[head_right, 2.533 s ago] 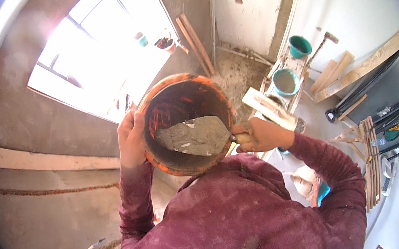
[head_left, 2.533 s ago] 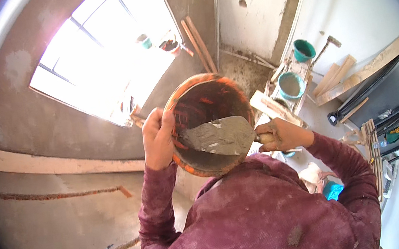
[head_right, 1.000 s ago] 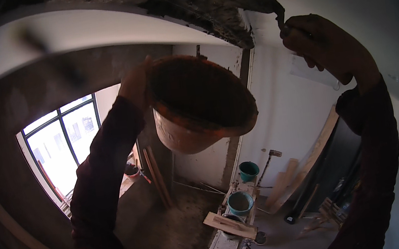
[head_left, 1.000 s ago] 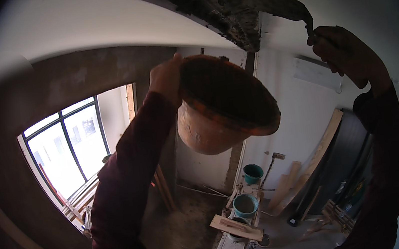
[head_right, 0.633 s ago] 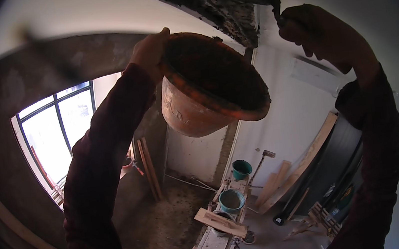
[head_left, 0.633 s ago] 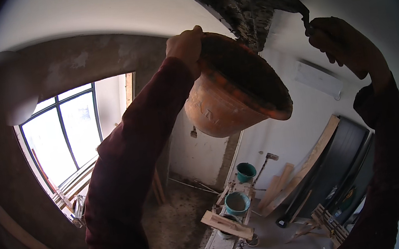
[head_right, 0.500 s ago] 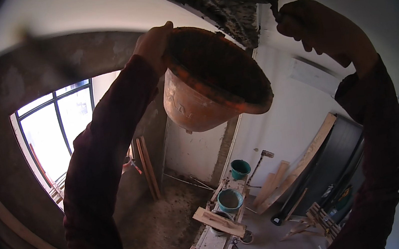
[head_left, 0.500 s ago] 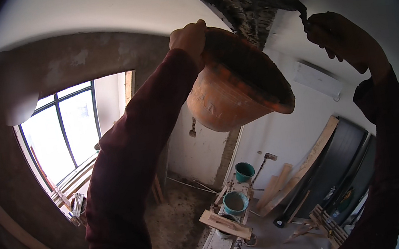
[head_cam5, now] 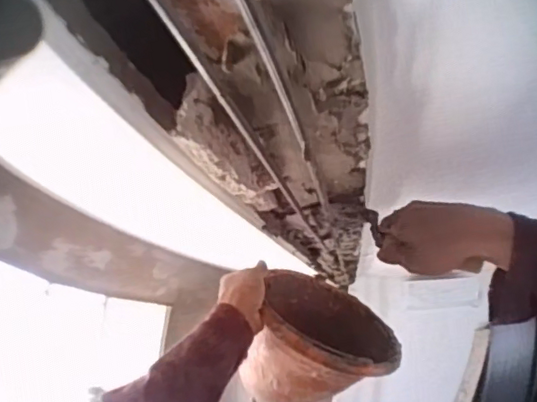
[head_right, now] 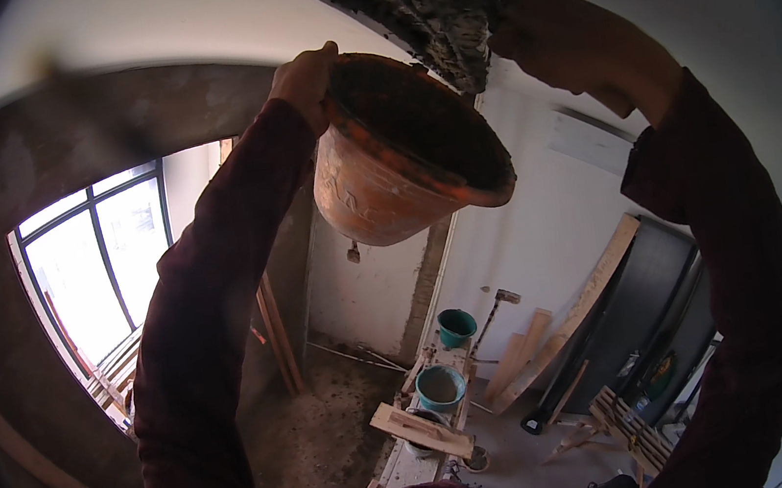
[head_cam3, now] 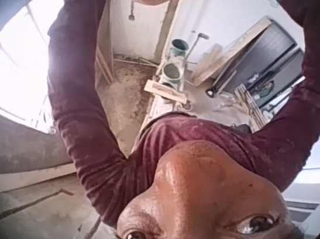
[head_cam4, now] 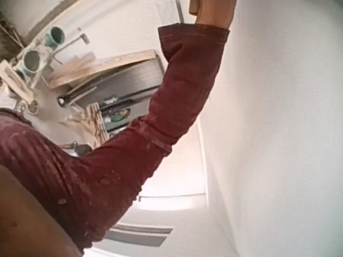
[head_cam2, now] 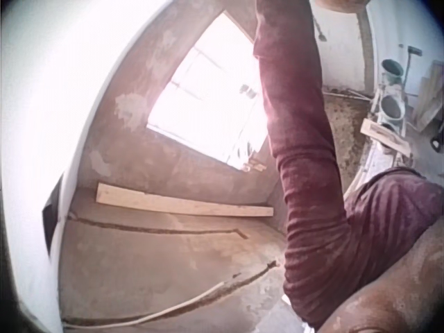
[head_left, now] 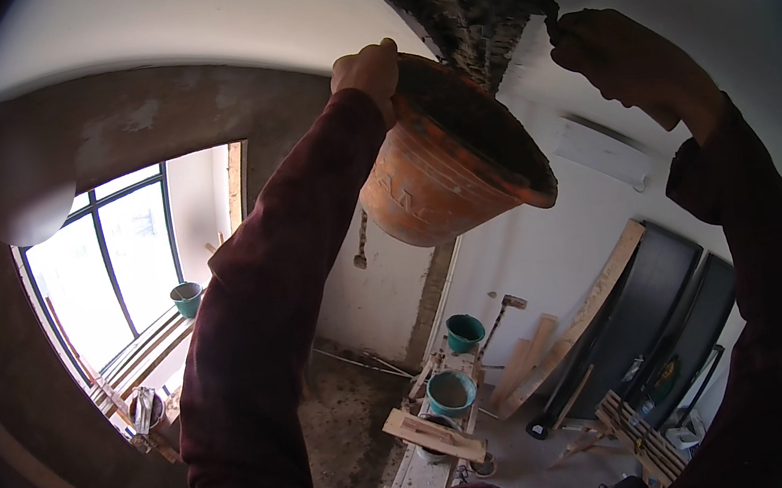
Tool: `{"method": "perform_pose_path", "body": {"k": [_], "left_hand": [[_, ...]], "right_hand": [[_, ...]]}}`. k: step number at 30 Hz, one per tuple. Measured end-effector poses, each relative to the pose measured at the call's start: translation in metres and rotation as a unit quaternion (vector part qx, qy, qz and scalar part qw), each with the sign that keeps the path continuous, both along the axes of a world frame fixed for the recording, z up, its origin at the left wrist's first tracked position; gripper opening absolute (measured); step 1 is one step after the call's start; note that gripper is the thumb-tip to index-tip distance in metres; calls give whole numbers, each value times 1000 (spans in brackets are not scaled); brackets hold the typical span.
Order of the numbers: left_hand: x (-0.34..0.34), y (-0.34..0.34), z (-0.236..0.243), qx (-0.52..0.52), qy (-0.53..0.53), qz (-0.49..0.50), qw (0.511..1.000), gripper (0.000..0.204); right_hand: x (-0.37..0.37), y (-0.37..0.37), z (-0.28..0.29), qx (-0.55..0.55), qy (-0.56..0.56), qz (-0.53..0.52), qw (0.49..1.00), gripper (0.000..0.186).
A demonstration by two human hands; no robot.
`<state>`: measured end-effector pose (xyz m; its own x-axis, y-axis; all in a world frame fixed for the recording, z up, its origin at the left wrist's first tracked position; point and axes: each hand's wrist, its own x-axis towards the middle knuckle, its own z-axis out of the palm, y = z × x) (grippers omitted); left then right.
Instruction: The person applies wet plaster from a bucket onto a damaged section of a ceiling using a trowel.
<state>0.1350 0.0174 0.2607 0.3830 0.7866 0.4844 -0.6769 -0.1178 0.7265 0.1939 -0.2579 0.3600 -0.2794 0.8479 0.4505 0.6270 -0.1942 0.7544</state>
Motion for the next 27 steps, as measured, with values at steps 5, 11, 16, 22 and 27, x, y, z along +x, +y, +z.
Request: {"method": "perform_pose_path", "body": {"k": [5, 11, 16, 22, 27], "left_hand": [[-20, -12, 5, 23, 58, 26, 998, 42], [-12, -1, 6, 117, 35, 62, 991, 36], [-9, 5, 7, 117, 0, 28, 993, 27], [-18, -4, 11, 101, 28, 45, 993, 33], [-15, -18, 15, -16, -70, -72, 995, 28]], "right_hand": [[-21, 6, -21, 102, 162, 15, 981, 26], [-14, 4, -27, 94, 235, -14, 967, 23], [-25, -1, -31, 149, 311, -70, 936, 25], [-1, -20, -38, 131, 187, 20, 973, 28], [1, -28, -55, 215, 277, 13, 936, 27]]}}
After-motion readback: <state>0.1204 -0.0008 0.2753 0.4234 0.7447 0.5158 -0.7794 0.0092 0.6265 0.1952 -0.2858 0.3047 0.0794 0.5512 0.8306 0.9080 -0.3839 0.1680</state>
